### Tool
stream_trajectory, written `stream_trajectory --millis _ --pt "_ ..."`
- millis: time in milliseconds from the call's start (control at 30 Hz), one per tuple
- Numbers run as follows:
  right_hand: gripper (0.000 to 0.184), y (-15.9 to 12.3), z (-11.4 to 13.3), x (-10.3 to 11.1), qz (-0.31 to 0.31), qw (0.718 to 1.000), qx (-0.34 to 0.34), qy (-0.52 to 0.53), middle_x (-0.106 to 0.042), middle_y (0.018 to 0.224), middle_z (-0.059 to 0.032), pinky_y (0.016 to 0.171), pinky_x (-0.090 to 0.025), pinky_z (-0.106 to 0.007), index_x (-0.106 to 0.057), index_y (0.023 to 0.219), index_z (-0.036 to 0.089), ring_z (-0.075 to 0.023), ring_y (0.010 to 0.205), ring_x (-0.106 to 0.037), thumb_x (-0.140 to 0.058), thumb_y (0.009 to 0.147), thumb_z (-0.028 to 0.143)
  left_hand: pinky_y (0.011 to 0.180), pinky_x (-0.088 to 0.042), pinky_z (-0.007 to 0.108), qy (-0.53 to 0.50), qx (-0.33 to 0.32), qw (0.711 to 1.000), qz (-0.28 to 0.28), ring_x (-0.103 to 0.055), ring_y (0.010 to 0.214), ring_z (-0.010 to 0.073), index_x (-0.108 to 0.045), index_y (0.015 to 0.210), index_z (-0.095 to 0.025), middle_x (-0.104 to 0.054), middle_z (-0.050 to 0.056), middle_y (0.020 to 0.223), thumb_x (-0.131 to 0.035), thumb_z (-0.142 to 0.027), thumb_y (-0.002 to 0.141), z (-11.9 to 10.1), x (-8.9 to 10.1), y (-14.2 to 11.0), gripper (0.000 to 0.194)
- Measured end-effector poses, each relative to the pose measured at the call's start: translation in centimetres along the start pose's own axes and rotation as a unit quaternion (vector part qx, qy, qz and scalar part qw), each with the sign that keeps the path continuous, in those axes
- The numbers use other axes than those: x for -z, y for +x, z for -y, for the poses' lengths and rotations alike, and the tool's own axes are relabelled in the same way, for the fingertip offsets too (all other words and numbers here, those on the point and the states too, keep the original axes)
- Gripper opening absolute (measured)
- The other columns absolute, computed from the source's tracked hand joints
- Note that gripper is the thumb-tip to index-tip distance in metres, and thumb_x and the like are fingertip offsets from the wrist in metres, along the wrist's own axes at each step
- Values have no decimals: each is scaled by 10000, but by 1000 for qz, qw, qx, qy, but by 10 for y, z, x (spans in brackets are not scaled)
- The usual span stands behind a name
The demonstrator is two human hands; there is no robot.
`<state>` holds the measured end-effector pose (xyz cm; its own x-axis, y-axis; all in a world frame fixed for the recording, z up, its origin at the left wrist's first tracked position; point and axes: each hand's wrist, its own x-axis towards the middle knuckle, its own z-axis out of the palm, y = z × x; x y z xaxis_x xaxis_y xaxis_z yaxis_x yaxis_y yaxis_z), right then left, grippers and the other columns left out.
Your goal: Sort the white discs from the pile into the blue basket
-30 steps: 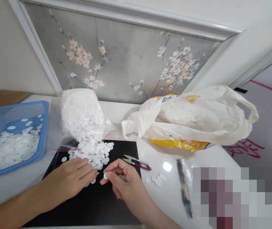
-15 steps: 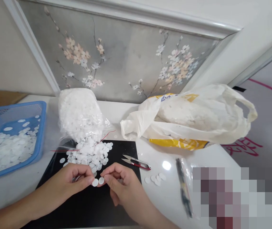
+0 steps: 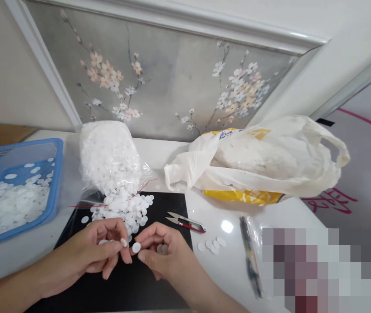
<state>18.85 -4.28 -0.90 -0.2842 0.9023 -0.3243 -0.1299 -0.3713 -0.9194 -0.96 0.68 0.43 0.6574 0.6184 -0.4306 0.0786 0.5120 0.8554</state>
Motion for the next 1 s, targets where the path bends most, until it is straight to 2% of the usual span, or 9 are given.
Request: stream_trajectory --millis 233,400,533,667,767,900,1000 --pt "324 2 0 2 -6 1000 -7 -5 -628 822 -25 467 -292 -179 -633 888 148 -56 560 -398 -786 732 387 441 -262 163 -14 -12 1000 -16 -579 562 81 -584 807 -114 -686 65 800 -613 -176 776 -3 -3 1 75" --pt "354 5 -3 3 -14 1000 6 9 -666 773 -40 421 -204 -184 -595 865 132 -19 449 -328 -714 810 461 462 -291 170 -3 -1 1000 -29 -602 611 103 -604 821 -104 -683 72 804 -561 -164 750 -3 -5 1 103" --pt "419 4 -3 1 -26 999 -28 33 -670 732 -55 377 -129 -191 -582 779 122 -5 382 -299 -724 770 515 485 -313 183 0 -3 1000 -31 -614 634 119 -596 866 -115 -674 54 782 -535 -166 727 -2 -5 1 160" --pt "434 3 -2 -1 -36 997 -52 41 -668 718 -62 356 -105 -186 -564 740 123 -8 365 -305 -729 742 525 496 -322 195 19 -8 999 -32 -618 647 127 -588 896 -121 -668 50 781 -495 -151 718 -1 -5 1 203" --pt "369 4 -1 -1 -46 997 -49 46 -656 697 -42 350 -115 -176 -533 736 141 -20 370 -338 -708 757 466 497 -323 202 20 -6 999 -35 -621 649 132 -587 912 -123 -668 52 793 -490 -139 715 -1 -5 1 221" --pt "364 6 1 2 -55 994 -37 88 -615 670 -24 378 -116 -182 -461 681 167 -49 410 -377 -637 782 469 522 -339 206 4 -18 999 -40 -614 686 135 -597 914 -130 -669 61 849 -516 -174 759 -5 -2 -1 180" --pt "494 8 2 8 -83 996 -2 20 -458 546 24 407 -120 -208 -382 614 178 -47 410 -267 -556 843 580 522 -333 204 9 -38 998 -56 -590 702 130 -599 927 -140 -664 60 859 -517 -267 851 -7 4 -2 169"
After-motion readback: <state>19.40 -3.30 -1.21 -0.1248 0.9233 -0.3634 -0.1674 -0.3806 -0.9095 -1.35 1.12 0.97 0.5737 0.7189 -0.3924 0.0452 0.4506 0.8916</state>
